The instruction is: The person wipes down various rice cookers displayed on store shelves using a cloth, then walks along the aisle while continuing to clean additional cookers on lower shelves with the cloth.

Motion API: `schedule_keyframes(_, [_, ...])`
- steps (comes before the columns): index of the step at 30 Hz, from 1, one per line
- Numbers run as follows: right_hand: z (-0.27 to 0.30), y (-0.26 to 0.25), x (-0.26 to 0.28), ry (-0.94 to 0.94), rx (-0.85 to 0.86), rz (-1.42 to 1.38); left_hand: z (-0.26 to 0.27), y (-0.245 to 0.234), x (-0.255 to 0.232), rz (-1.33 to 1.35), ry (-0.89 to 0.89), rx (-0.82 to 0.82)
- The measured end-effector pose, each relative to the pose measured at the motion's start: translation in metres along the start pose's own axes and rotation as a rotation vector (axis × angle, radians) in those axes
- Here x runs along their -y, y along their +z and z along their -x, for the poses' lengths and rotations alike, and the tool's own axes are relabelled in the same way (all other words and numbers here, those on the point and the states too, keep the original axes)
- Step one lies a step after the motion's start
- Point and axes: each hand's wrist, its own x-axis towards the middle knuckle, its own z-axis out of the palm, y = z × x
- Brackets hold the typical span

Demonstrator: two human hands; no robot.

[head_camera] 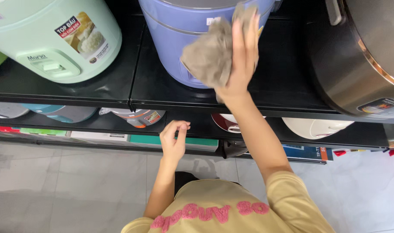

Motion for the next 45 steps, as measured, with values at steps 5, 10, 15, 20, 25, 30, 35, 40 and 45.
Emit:
schedule_keyframes(5, [0.014,0.013,-0.019,-0.006,0.111,0.151,-0.004,-0.018,0.011,-0.020,0.021,0.012])
schedule_keyframes(10, [0.073,0.015,-0.032,0.418,-0.003,-0.124,-0.010,-0.020,0.024,0.015,-0.109,-0.001])
schedule_keyframes(15, [0.083,0.002,-0.061,0.652,-0.140,-0.385,-0.010,0.001,0.023,0.056,-0.060,0.070])
schedule_keyframes(20, [0.030,0.032,-0.169,0.370,-0.169,-0.092,0.000,0.010,0.024,0.064,-0.088,0.107])
schedule_keyframes(25, [0.041,0.042,-0.179,0.677,-0.227,-0.577,0.011,0.008,0.035,0.108,-0.157,0.053])
schedule_keyframes(30, [0.065,0.021,-0.111,1.191,-0.444,-0.841,0.005,0.015,0.039,0.126,-0.190,0.075])
schedule_keyframes(35, [0.110,0.027,-0.047,1.261,-0.501,-0.954,0.000,0.020,0.047,0.175,-0.147,0.101])
schedule_keyframes(40, [0.149,0.061,0.047,1.242,-0.429,-1.014,-0.016,0.001,0.053,0.439,-0.259,0.163])
schedule_keyframes(45, [0.145,0.083,0.113,0.909,0.076,-0.553,-0.038,-0.027,0.041,1.021,-0.502,0.289])
